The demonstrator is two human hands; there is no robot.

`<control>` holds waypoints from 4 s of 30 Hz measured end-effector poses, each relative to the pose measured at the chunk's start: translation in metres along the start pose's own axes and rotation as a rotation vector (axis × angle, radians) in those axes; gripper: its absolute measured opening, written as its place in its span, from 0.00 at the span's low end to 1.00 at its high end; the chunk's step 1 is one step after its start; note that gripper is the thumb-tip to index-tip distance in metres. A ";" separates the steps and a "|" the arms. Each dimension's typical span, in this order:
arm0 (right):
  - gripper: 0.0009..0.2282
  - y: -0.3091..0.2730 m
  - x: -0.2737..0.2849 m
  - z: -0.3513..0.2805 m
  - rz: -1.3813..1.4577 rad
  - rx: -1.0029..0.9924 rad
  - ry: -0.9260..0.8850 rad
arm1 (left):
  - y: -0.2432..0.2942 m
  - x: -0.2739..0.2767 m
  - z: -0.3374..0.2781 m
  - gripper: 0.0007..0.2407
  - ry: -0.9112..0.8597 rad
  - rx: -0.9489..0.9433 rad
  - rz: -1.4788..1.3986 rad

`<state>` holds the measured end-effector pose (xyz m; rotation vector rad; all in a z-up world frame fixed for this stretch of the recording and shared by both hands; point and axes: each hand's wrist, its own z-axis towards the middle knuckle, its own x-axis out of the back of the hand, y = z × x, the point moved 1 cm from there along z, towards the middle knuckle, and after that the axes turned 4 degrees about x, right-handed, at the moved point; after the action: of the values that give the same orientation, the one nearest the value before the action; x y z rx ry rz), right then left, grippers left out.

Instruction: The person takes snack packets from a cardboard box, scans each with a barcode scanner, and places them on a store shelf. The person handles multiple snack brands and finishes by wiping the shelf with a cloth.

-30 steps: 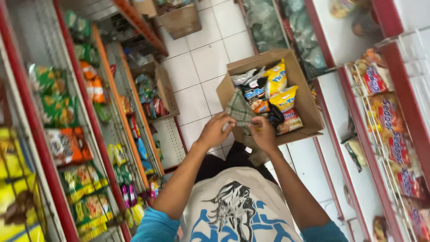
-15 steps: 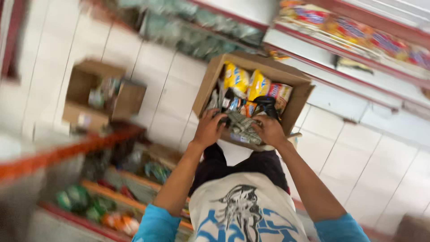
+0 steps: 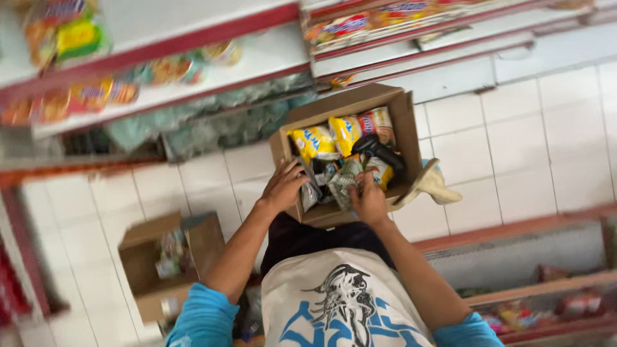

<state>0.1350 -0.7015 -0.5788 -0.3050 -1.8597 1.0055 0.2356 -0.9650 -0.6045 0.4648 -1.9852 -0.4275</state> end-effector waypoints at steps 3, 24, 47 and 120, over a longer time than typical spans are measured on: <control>0.12 -0.013 -0.024 -0.004 0.038 -0.096 0.148 | -0.033 0.023 0.025 0.18 -0.006 -0.152 0.081; 0.42 -0.127 -0.164 -0.007 -0.443 -0.852 0.210 | -0.059 0.101 0.133 0.37 -0.133 -0.911 0.029; 0.46 0.092 0.086 0.004 -0.546 -0.812 0.496 | 0.200 0.046 0.325 0.49 -0.115 -0.907 0.259; 0.15 0.097 0.545 -0.036 0.066 -0.745 1.483 | 0.723 0.089 0.471 0.19 -0.425 -1.632 -0.266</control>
<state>-0.1293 -0.3015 -0.3004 -1.1655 -0.7149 -0.0926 -0.3251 -0.3396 -0.3865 -0.4624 -1.2905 -2.1399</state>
